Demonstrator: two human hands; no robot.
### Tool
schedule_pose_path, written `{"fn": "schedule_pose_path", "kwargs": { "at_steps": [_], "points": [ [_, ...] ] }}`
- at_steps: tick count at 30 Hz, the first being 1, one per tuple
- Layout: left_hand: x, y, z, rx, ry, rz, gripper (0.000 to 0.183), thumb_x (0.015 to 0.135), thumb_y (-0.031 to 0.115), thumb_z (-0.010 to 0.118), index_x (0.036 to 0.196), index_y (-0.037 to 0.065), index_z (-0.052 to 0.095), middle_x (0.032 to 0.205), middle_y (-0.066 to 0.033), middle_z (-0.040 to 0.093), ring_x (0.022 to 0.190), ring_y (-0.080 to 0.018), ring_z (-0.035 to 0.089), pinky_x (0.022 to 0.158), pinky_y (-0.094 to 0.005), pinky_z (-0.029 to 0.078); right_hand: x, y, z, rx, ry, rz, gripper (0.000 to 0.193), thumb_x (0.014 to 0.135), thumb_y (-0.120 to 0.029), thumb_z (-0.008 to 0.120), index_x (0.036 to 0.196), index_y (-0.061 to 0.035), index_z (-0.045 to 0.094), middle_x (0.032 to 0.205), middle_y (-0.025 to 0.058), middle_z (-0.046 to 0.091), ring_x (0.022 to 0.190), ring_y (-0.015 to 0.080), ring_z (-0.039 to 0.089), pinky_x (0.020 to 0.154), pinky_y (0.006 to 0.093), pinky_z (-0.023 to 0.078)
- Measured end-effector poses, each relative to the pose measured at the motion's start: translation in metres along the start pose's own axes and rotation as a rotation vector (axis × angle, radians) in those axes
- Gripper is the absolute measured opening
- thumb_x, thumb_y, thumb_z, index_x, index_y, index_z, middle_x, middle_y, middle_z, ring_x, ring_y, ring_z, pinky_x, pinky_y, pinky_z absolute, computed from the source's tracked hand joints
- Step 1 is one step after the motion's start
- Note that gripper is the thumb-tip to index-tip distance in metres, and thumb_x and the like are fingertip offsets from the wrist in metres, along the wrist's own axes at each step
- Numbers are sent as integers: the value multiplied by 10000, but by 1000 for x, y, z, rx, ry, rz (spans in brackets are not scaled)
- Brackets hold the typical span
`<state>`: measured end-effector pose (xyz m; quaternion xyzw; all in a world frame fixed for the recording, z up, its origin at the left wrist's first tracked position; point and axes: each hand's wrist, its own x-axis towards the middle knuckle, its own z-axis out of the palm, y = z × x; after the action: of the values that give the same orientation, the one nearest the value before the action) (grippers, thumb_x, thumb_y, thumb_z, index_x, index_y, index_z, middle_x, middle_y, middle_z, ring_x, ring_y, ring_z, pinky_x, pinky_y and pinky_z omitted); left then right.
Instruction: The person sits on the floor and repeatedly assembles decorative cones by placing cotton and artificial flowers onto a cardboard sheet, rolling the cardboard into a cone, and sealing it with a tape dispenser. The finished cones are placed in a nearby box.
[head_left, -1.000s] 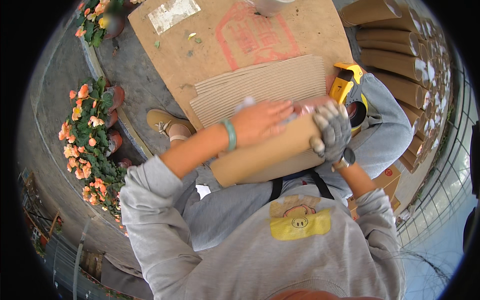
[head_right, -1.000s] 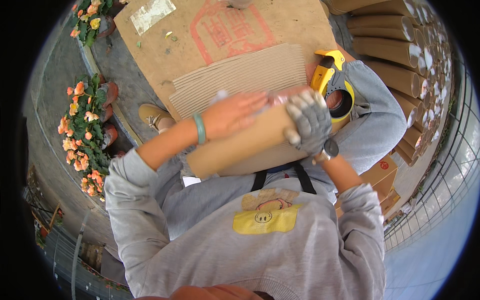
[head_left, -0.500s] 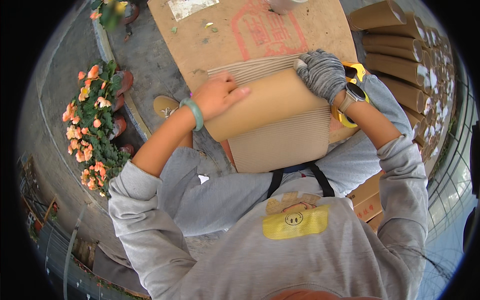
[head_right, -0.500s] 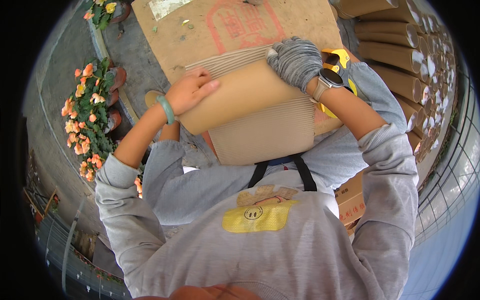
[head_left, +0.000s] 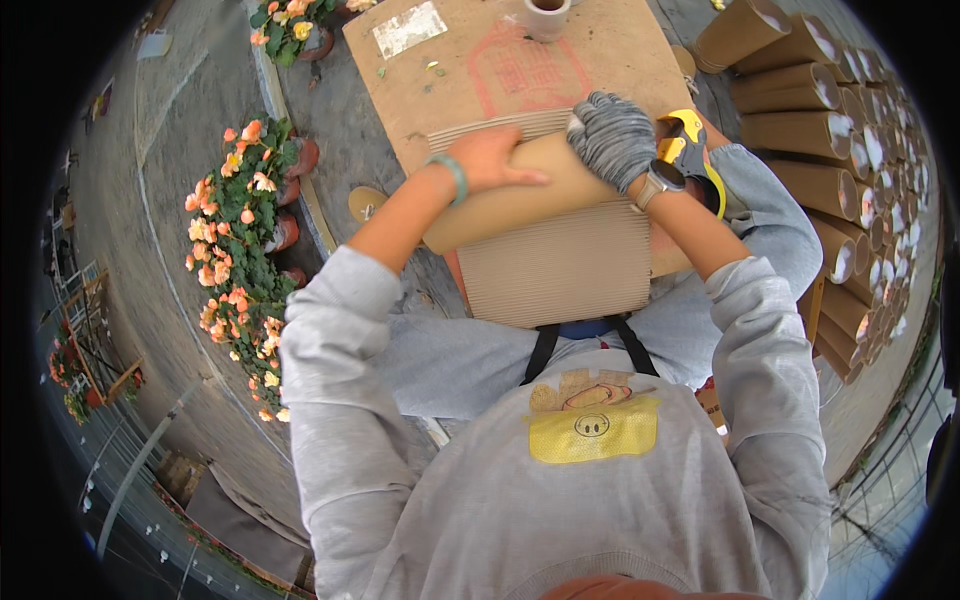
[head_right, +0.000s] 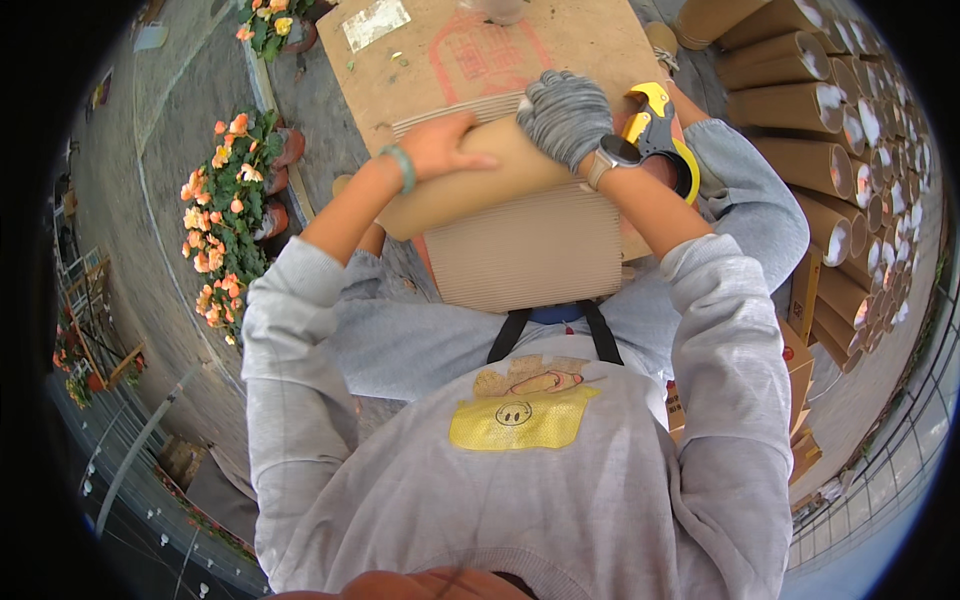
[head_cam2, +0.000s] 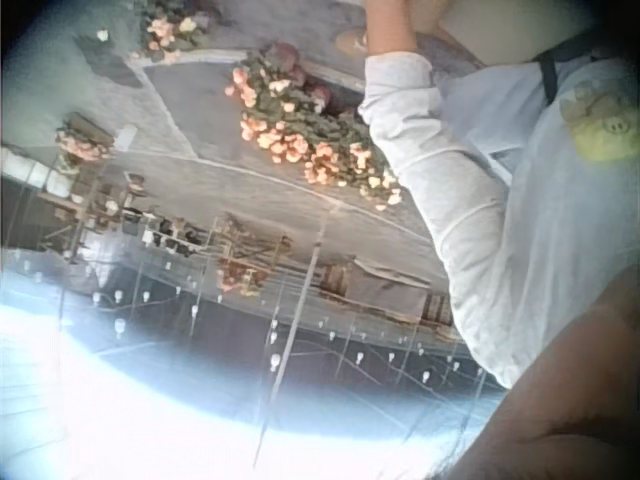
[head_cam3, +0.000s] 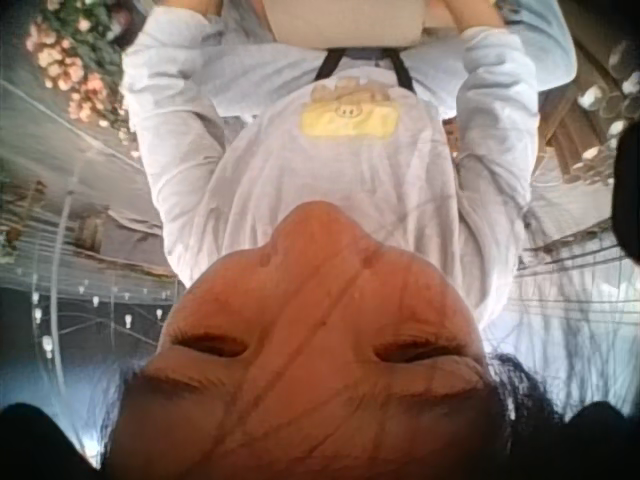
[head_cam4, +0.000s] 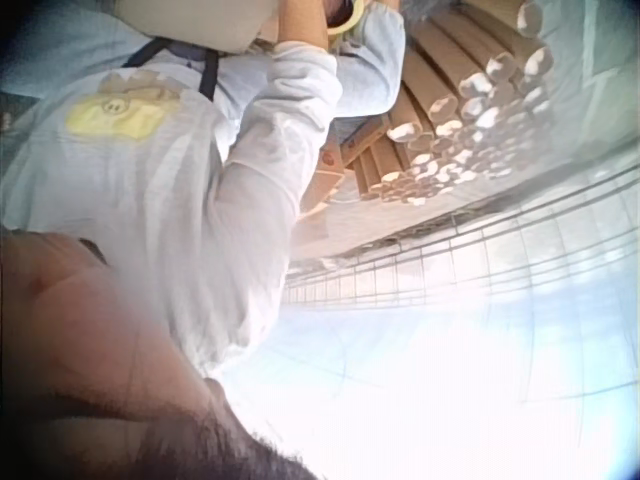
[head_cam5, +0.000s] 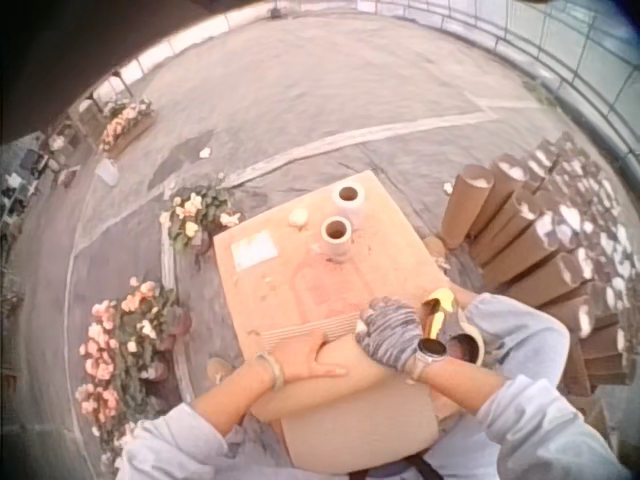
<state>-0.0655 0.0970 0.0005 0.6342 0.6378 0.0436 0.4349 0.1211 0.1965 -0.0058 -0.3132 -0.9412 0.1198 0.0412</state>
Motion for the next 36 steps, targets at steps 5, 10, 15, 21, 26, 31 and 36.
{"fn": "schedule_pose_path", "kwargs": {
  "at_steps": [5,10,15,21,26,31,36],
  "points": [
    [33,44,33,-6,12,253,893,494,469,781,1170,-19,461,1068,-207,572,984,-358,563,868,-397,460,-54,1,-12,77,97,-103,204,800,-211,546,921,-64,621,848,130,581,862,301,559,872,406,434],
    [-1,63,60,120,215,115,965,488,366,799,1280,8,379,1137,-191,534,1045,-342,536,865,-401,465,-88,16,-11,705,417,173,360,865,-287,534,1083,-1,561,1015,189,589,980,341,559,914,393,417],
    [-16,72,63,108,203,5,992,502,390,794,1317,36,352,1145,-191,535,1068,-347,525,888,-403,447,-88,10,-4,826,9,477,494,928,-352,475,1267,8,463,1153,235,564,1115,337,530,942,333,409],
    [-25,72,62,117,178,-41,1010,509,407,792,1337,42,343,1221,-203,515,1102,-324,522,900,-399,441,-115,28,-11,920,166,346,420,836,-282,613,1141,1,561,1074,199,602,1050,335,554,908,360,430],
    [-11,84,38,125,222,-131,1035,513,413,791,1359,44,323,1230,-197,515,1098,-318,532,871,-395,462,-138,41,-4,172,100,469,547,662,-285,753,1085,-2,553,1019,192,568,975,333,553,845,406,441],
    [-13,89,40,318,416,-140,933,541,375,785,1296,13,374,1133,-174,554,1028,-314,557,823,-391,482,-121,57,-46,303,-133,503,608,720,-382,722,1136,6,508,1084,215,568,999,335,558,870,401,436],
    [-20,81,72,474,561,-111,841,566,324,780,1248,5,407,1042,-139,569,939,-294,572,783,-389,493,-106,60,-124,1647,-52,508,374,848,-371,633,995,-28,618,780,35,635,664,94,605,602,224,482]
  ]
}}
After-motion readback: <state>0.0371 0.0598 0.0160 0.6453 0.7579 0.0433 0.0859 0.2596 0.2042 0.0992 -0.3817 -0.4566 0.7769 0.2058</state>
